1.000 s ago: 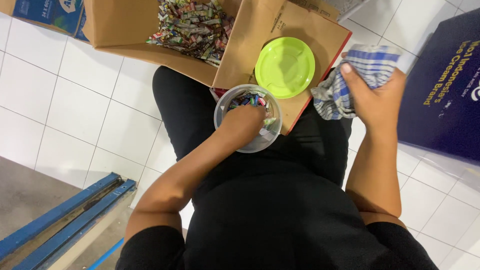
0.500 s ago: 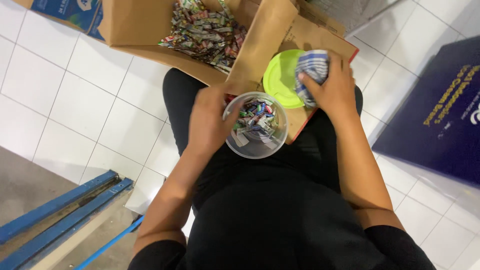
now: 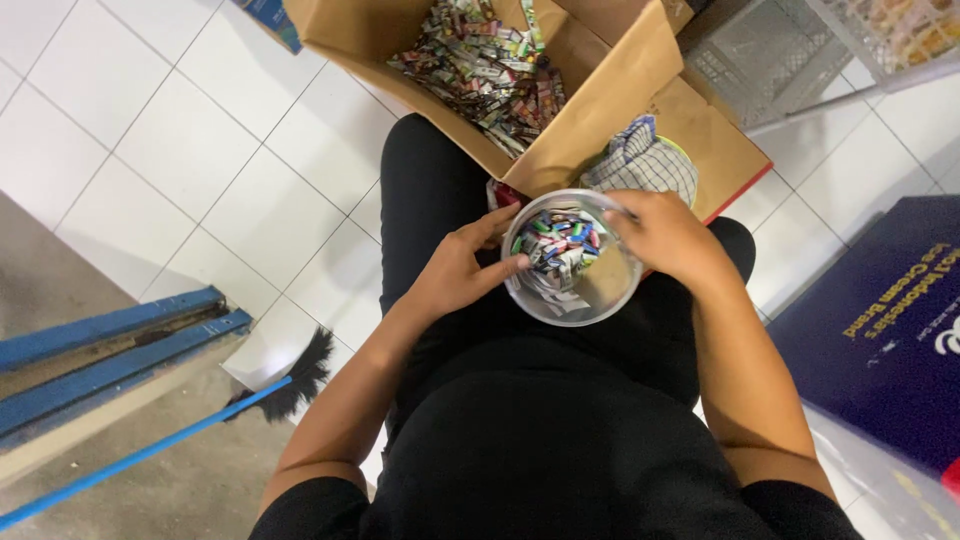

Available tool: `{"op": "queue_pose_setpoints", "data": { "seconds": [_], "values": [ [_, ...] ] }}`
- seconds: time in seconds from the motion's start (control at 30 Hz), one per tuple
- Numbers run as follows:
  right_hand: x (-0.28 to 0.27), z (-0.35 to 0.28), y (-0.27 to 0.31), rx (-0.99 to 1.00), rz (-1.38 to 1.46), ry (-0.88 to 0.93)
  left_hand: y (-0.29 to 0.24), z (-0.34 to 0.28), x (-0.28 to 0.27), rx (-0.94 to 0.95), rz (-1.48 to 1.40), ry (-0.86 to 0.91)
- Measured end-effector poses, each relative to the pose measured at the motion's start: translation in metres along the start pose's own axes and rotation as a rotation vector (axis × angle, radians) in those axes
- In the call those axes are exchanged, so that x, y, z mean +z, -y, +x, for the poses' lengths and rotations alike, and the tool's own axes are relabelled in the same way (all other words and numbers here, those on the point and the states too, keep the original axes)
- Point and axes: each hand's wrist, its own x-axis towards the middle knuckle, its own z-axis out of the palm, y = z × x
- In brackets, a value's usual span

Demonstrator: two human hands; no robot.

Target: Organizing small condiment or snack packets into a plastic jar from a cardboard box.

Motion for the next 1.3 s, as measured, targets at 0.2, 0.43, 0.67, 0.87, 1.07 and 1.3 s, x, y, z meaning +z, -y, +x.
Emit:
{"op": "queue_pose_setpoints", "data": {
  "seconds": [0.2, 0.43, 0.67, 0.87, 1.07, 1.3],
  "values": [
    [0.019, -0.023, -0.037, 0.163, 0.506, 0.038, -0.004, -0.004, -0.041, 0.428, 0.121, 0.117],
    [0.047, -0.035, 0.03, 0.137, 0.96, 0.154, 0.015, 0.023, -0.093, 0.318, -0.212, 0.324],
    [0.05, -0.033, 0.085, 0.129, 0.774, 0.213, 0.052, 0.02, -0.074, 0.196, -0.677, 0.789],
    [0.017, -0.03, 0.139, -0.508, -0.126, -0.044, 0.113, 0.025, -0.047, 0.017, -0.91, 0.826],
    [0.077, 0.008, 0.171, -1.275, -0.208, 0.292, 0.148, 0.042, -0.032, -0.469, -1.125, 0.819],
    [0.1, 0.006, 0.155, -1.273, -0.455, 0.157, 0.088, 0.03, -0.043, -0.144, -1.113, 0.943]
  ]
}}
